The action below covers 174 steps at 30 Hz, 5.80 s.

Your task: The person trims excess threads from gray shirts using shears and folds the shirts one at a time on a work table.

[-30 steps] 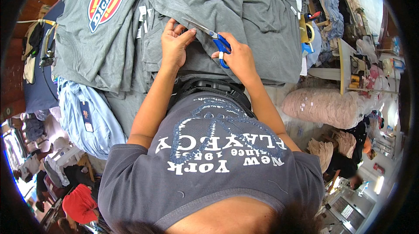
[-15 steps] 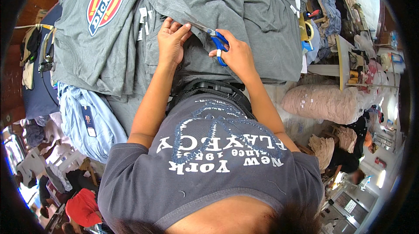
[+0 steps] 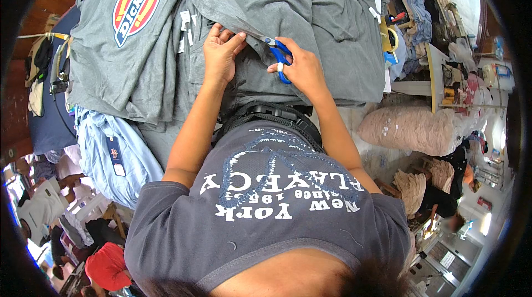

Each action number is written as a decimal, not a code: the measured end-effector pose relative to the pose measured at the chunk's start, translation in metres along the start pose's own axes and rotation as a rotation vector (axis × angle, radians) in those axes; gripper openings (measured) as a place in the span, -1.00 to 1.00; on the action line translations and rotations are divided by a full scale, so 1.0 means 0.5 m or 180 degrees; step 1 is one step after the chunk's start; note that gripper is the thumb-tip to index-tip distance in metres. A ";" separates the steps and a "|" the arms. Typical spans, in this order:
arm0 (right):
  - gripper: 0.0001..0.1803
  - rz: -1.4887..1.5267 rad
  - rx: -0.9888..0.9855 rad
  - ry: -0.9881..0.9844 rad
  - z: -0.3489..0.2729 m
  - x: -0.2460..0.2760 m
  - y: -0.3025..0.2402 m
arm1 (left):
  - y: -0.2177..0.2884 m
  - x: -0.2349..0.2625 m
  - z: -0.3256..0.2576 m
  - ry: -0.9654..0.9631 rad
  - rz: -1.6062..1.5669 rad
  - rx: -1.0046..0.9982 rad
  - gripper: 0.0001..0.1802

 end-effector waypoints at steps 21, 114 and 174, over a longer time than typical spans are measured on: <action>-0.43 0.0499 0.0012 0.0001 0.004 -0.012 0.021 | 0.007 -0.008 -0.005 -0.0004 0.0074 -0.0075 -0.48; -0.82 0.1681 0.1599 0.1420 -0.192 0.214 0.054 | -0.078 -0.260 -0.240 -0.1351 0.4501 -0.2420 -0.70; -0.63 0.0982 0.1345 0.0360 -0.126 0.514 0.106 | 0.261 -0.151 -0.139 -0.1958 0.4123 -0.1090 -0.13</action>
Point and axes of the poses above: each hand's wrist, its own z-axis towards the middle knuckle, its own x-axis out of the back of the hand, y = z × x, the point moved 5 cm from there along z, towards the middle knuckle, and after that the axes turned 1 degree about x, right-handed, at the moved point
